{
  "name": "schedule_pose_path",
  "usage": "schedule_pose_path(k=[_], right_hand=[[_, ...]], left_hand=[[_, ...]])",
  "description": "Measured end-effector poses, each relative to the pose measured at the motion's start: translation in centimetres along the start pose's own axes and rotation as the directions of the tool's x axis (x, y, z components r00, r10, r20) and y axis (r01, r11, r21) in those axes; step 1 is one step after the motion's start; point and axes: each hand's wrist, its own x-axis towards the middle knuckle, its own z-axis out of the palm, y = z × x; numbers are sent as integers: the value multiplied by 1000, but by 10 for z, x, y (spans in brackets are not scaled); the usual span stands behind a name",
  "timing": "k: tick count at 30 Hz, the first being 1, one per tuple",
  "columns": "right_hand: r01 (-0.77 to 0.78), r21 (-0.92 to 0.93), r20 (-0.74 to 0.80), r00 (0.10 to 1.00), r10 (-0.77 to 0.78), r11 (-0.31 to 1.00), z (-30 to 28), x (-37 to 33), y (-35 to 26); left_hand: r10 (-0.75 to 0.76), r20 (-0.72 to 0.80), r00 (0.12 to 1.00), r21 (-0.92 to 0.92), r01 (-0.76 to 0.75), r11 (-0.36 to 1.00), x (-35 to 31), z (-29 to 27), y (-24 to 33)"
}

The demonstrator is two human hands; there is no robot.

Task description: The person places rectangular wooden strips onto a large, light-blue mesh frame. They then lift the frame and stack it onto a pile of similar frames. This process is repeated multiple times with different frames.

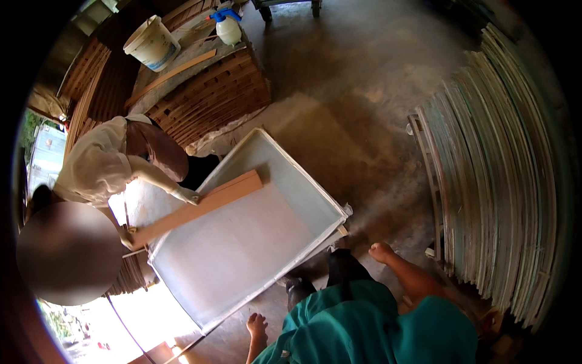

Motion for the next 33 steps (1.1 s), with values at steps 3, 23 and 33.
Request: schedule_pose_path(k=[3, 23, 33], right_hand=[[-32, 14, -85, 996, 34, 999, -18, 27, 31], [30, -148, -211, 976, -61, 989, 12, 248, -134], [248, 363, 31, 960, -277, 898, -38, 128, -161]], left_hand=[[46, -15, 999, -36, -46, 998, -23, 31, 18], [-331, 49, 942, 11, 331, 944, -78, 29, -79], [-290, 231, 929, -511, 369, 776, -51, 21, -49]])
